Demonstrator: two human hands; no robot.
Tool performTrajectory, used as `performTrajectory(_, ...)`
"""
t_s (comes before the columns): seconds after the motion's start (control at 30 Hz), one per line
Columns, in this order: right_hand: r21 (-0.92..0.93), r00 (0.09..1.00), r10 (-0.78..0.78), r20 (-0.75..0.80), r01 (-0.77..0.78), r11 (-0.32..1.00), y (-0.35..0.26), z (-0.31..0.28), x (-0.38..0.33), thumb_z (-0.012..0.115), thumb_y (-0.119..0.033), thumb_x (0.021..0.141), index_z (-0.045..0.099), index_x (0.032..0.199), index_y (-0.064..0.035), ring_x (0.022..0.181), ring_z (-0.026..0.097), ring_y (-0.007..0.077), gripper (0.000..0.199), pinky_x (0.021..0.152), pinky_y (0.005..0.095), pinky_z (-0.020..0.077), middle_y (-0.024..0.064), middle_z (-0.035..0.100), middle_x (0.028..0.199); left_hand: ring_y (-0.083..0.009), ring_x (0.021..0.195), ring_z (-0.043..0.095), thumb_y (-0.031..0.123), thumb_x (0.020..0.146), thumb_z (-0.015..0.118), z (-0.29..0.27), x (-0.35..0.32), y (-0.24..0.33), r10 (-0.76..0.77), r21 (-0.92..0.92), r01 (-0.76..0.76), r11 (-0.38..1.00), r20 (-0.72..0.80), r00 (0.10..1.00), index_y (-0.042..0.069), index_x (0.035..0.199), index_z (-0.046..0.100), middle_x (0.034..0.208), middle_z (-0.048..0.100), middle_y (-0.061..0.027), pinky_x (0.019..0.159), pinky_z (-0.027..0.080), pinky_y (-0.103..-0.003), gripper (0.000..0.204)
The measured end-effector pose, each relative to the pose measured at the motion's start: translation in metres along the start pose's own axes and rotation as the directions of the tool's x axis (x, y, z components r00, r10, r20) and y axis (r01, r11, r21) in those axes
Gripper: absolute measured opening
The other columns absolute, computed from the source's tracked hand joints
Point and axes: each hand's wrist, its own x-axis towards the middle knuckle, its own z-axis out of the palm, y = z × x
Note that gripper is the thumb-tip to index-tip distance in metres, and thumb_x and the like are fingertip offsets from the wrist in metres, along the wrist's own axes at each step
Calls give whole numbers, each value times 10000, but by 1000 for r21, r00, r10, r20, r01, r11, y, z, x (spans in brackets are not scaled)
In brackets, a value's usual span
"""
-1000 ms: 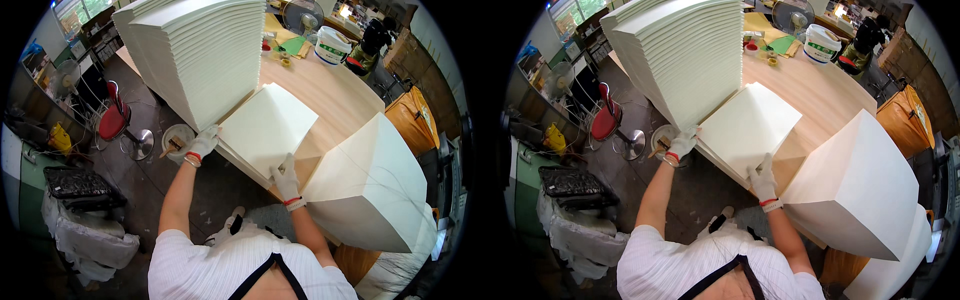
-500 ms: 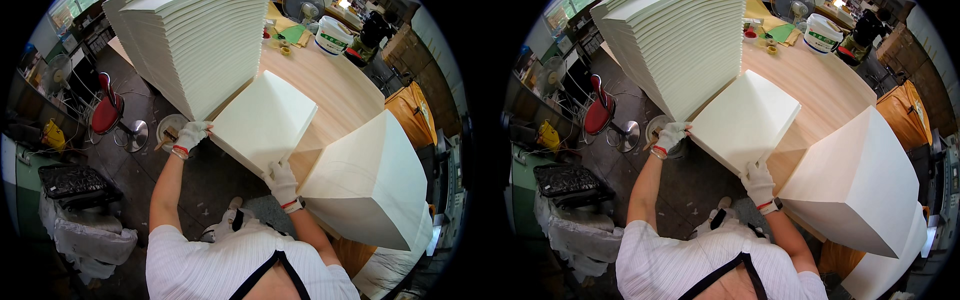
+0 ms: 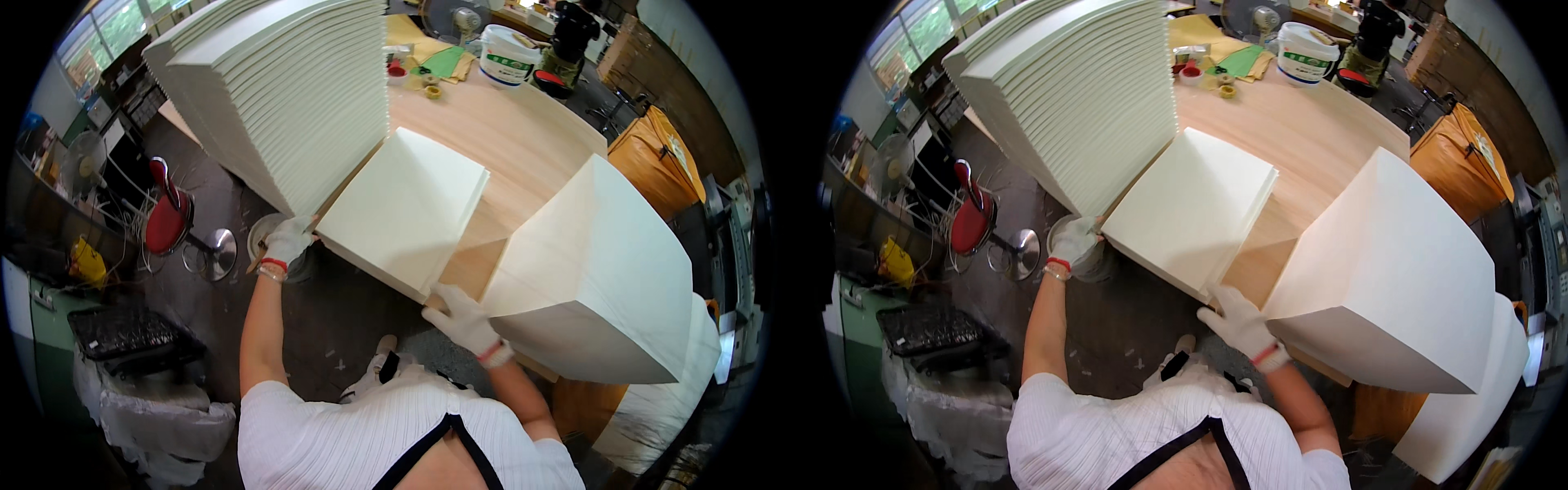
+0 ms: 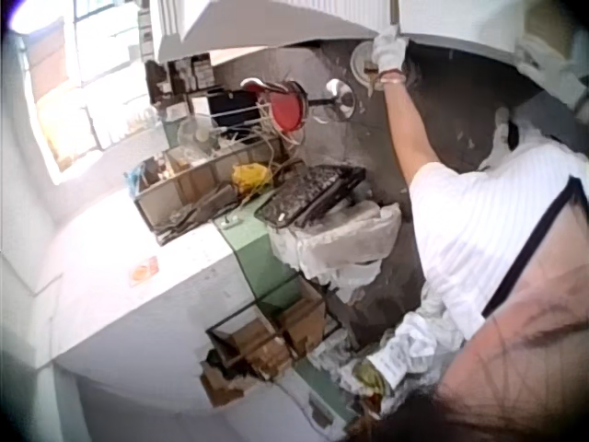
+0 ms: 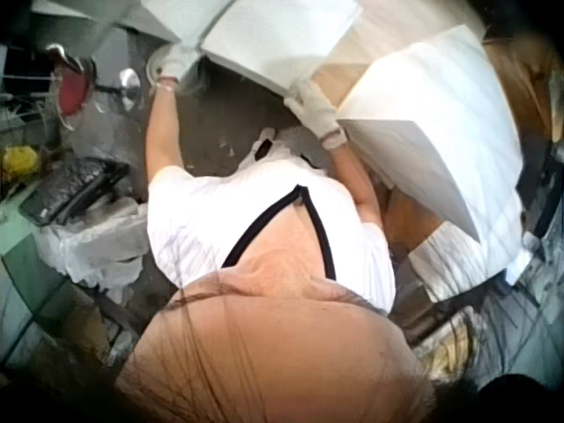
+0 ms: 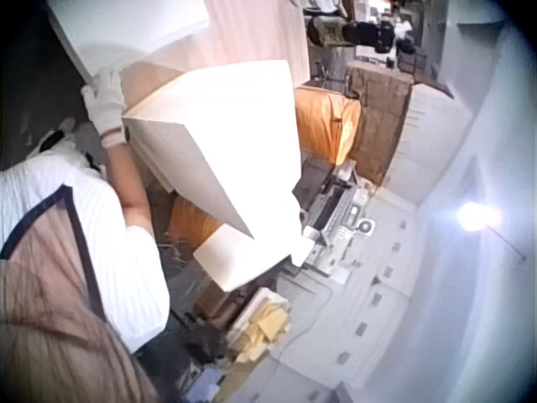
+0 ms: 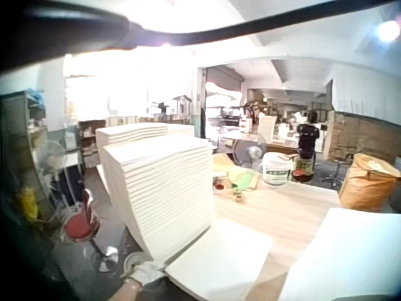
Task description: The person, wearing white gloves, takes a sheet of paper from a large stack on the left, folds it slightly, and places it onto a smaller stack on the center of the table.
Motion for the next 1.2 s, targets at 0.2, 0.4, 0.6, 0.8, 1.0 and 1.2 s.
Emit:
performTrajectory(0.2,-47,780,-336,-528,368,929,-66,-180,-149,602,-131,958,645,1159,30,915,673,236,261,815,355,552,134,698,1054,-383,1020,657,58,870,665,-71,15,165,220,99,-207,973,-142,965,-8,1236,619,1103,674,-252,834,534,-415,375)
performTrajectory(0.4,-521,251,-461,-851,-513,682,70,-296,-272,516,-119,1023,611,1269,-23,974,658,208,281,844,316,544,114,635,1233,-290,1011,696,17,763,789,-84,-3,417,884,-180,-893,412,-160,440,38,1134,681,1140,710,-141,866,559,-359,388)
performTrajectory(0.6,-587,480,-338,-809,-636,502,27,-298,-270,620,-203,956,650,906,-79,709,599,298,137,596,396,454,101,600,848,-316,1039,680,116,790,771,-10,-40,586,992,-250,-968,-26,110,-55,48,1102,660,1146,700,-107,850,569,-393,338)
performTrajectory(0.8,-614,287,-544,-789,-415,671,8,-329,-256,672,-226,927,605,798,-42,612,534,270,234,565,391,422,82,488,666,-314,973,666,62,799,684,52,-60,659,905,-215,-968,131,425,29,62,995,655,1053,673,-100,802,544,-410,198)
performTrajectory(1.0,-663,280,-612,-740,-152,733,0,-342,-214,676,-143,883,644,884,-43,601,483,258,104,588,385,398,78,458,680,-292,869,641,75,819,645,82,-52,651,980,-308,-948,76,198,14,60,902,621,936,656,-81,755,531,-381,88)
performTrajectory(1.2,-610,155,-590,-793,-213,763,13,-340,-214,635,-73,887,672,906,-8,579,471,240,77,555,363,363,84,447,648,-201,853,613,7,816,694,76,-45,650,934,-574,-755,318,326,145,36,850,568,989,674,-74,775,504,-313,134)
